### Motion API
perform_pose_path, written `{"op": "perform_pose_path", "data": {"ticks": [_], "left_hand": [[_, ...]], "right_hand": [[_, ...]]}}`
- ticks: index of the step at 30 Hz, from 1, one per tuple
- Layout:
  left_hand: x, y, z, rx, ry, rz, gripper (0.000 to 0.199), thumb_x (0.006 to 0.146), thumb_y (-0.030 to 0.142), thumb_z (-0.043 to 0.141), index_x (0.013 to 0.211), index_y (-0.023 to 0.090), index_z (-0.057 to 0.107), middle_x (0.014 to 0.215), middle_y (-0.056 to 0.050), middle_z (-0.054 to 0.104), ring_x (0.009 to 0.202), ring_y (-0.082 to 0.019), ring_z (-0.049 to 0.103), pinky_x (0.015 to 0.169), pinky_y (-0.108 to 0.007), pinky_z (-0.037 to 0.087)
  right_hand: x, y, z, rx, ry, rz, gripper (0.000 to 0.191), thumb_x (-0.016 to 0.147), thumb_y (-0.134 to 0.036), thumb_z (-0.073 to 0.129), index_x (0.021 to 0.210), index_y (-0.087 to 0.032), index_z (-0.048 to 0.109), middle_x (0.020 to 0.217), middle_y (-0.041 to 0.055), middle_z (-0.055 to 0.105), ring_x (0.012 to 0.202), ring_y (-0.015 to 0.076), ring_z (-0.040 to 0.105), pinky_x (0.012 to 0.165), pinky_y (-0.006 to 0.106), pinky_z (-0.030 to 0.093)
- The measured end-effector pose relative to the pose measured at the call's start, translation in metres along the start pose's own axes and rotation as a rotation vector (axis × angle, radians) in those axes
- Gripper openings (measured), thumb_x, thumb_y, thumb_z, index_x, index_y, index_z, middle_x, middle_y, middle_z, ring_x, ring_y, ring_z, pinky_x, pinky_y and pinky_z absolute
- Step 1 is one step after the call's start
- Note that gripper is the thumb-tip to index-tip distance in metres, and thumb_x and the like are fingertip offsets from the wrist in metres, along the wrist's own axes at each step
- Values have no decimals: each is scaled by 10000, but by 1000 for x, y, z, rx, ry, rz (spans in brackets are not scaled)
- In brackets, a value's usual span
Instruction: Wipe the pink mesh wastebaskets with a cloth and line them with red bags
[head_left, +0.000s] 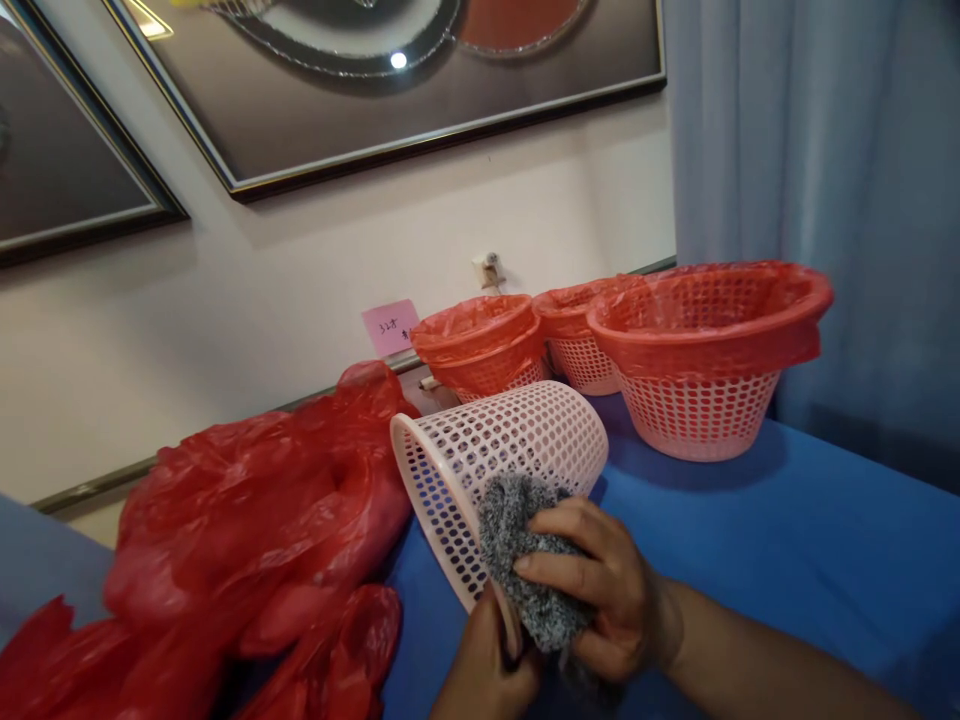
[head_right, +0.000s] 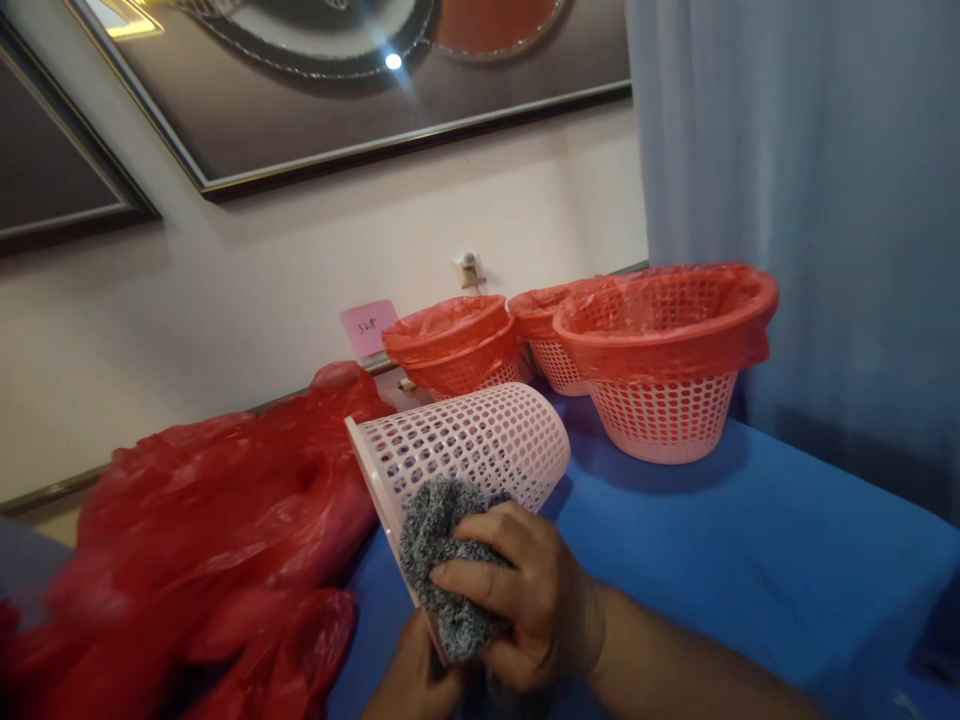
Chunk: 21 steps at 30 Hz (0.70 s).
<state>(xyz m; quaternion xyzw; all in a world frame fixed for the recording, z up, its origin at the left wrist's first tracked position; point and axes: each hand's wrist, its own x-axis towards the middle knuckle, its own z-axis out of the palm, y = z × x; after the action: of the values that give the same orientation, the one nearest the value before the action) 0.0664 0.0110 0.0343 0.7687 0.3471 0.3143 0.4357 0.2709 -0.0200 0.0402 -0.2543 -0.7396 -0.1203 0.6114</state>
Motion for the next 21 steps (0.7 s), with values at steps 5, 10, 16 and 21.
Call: {"op": "perform_pose_path", "data": {"ticks": [5,10,16,21], "left_hand": [[-4,-11,-7,-152,194,-26,734,717,644,853,1285,203,708,1309,-124,746,1262,-388,674,1095,-456,558],[-19,-24,-15,-95,101,-134,567,829,548,808,1276,209,728,1365,-140,732,1312,-380,660,1145,-484,527],[-34,-30,-18,37,107,-135,579,901,458,744,1431,242,655,1505,-119,644,1466,-366,523,1254,-505,388],[-23,-38,-11,190,-34,-46,635,907,383,692,1510,221,580,1571,-129,577,1495,-371,483,1277,-541,332]], "right_hand": [[-3,2,8,6,-91,-64,555,820,-275,517,1372,-232,557,1239,95,656,958,222,654,810,376,583],[-10,12,10,-120,119,138,537,845,-205,552,1376,-273,598,1358,87,632,1199,256,641,992,432,571],[-8,84,-18,5,701,1098,452,846,-375,632,1252,-182,682,1200,120,742,1115,292,693,1068,513,526],[-10,77,-7,108,624,1045,633,844,-404,703,1437,-219,585,1364,117,694,1238,295,663,1114,513,512]]}}
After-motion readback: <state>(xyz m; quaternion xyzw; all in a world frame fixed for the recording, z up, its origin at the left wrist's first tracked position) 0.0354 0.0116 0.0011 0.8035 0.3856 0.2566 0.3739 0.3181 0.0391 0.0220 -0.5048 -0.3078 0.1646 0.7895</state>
